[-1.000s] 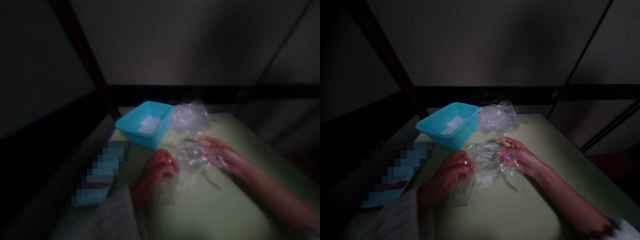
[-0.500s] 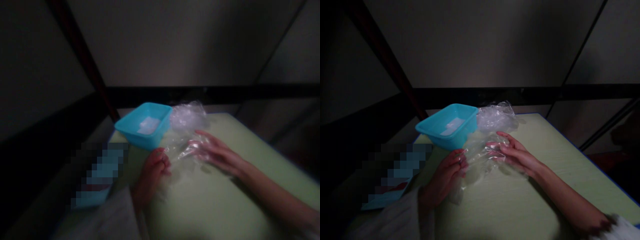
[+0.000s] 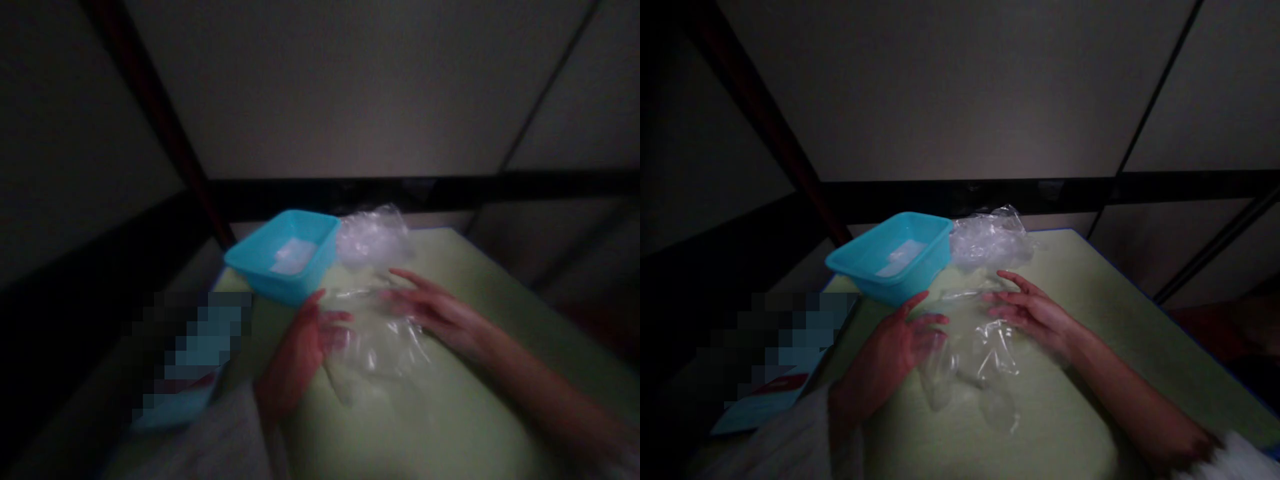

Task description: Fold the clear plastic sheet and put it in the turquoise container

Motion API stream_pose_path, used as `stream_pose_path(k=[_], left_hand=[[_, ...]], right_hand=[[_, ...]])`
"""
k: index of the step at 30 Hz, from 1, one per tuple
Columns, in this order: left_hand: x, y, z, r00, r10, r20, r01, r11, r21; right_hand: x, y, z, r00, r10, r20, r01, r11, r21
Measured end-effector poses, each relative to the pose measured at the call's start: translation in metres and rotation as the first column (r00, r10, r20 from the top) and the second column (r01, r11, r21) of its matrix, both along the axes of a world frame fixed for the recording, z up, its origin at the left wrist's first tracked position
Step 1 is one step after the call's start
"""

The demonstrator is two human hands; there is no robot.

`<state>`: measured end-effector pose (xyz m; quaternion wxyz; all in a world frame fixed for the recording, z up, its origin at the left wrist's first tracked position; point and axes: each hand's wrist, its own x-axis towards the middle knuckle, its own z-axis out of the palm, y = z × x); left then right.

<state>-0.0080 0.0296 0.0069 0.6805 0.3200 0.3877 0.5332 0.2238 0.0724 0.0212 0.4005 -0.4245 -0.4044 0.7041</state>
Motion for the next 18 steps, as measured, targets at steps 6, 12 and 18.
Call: stream_pose_path(k=[6,12,18], left_hand=[[0.0,0.0,-0.011,0.956,0.102,-0.275,-0.068,0.989,0.129],[-0.004,0.005,-0.017,0.946,0.114,-0.304,-0.086,0.991,0.102],[-0.006,0.005,-0.017,0.921,0.126,-0.369,-0.083,0.988,0.131]], right_hand=[[-0.001,-0.004,0.009,0.997,0.062,0.043,-0.063,0.997,0.037],[0.012,0.001,0.01,0.969,0.184,0.165,-0.211,0.964,0.164],[0.033,0.012,0.004,0.938,0.202,0.281,-0.277,0.924,0.262]])
